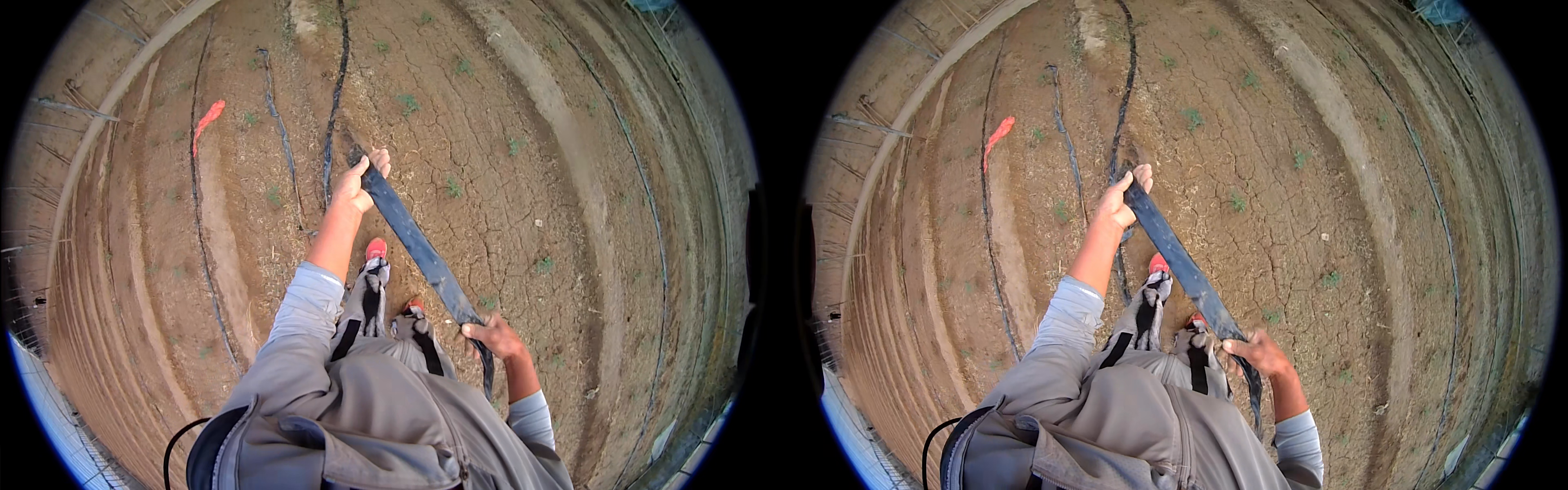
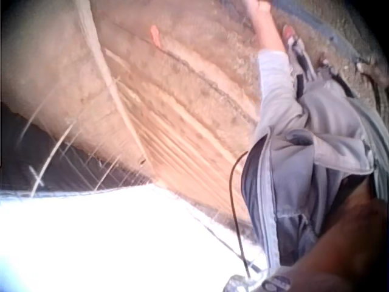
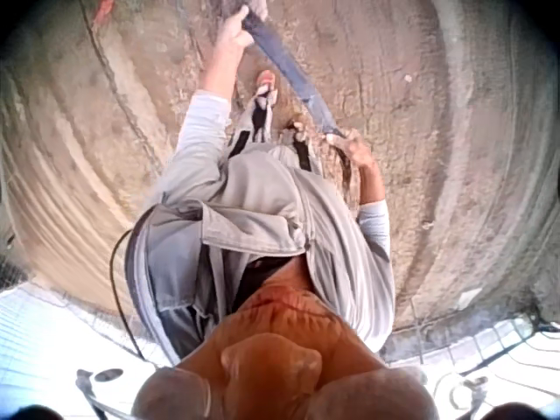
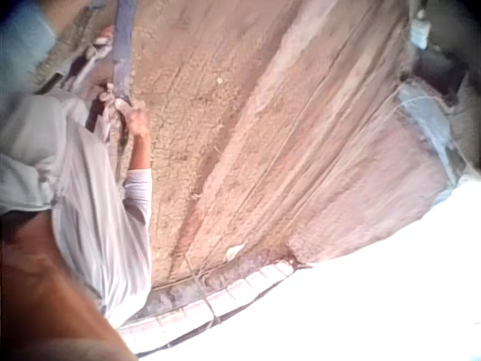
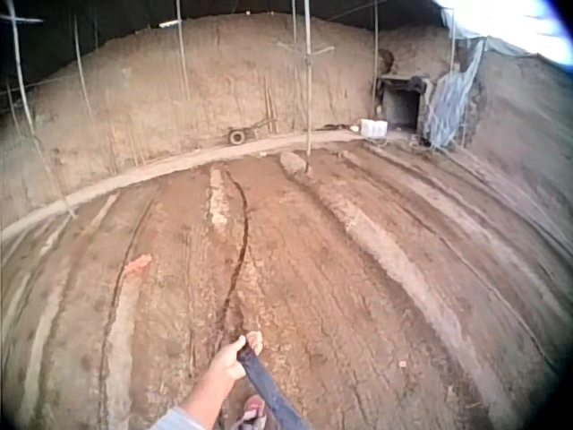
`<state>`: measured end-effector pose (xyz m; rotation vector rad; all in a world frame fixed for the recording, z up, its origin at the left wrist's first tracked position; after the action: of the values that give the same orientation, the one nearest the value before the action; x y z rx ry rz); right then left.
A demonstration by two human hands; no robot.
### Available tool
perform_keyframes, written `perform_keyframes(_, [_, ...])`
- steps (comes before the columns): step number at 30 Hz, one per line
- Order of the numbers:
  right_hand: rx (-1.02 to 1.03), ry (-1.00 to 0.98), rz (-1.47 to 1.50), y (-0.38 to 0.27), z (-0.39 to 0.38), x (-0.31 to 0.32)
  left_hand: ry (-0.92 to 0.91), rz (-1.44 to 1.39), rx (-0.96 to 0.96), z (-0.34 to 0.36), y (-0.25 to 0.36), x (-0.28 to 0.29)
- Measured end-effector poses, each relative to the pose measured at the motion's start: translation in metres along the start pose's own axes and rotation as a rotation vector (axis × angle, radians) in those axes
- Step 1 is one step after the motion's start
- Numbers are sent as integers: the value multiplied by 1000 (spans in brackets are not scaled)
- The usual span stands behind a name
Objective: The person walks through a greenhouse and kneels to repair a black irrigation pipe. They use a knife to cut the damaged section, then insert a connector to join the two ends. Finally, they pull the repaired pipe along the row to reposition it.
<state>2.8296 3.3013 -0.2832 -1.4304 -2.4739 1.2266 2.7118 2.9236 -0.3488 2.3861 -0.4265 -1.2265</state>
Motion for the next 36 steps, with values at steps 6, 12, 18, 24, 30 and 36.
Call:
perform_keyframes(6, [-244,8,88,8,-44,53,67,-135,-93,64,45,45])
perform_keyframes(12, [-117,20,286,-23,33,48,9,-148,-29,124,84,-8])
perform_keyframes(18, [145,-84,493,-156,204,15,-272,-117,77,169,116,-91])
perform_keyframes(24, [107,-97,338,-310,333,-41,-278,-311,237,215,122,-71])
perform_keyframes(30, [-72,-358,199,-327,264,-22,135,-505,-17,322,220,-27])
perform_keyframes(36, [-176,-142,18,-350,216,32,232,-469,-178,421,427,24])
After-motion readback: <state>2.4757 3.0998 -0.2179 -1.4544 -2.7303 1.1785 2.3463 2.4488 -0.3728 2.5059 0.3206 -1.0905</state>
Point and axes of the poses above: each hand's wrist, its own z-axis towards the middle knuckle, its own x-axis out of the back of the hand, y = z × x, the point moved 2 cm from there along z, towards the middle knuckle, and after that the axes turned 7 degrees about z, right-handed, at the moved point
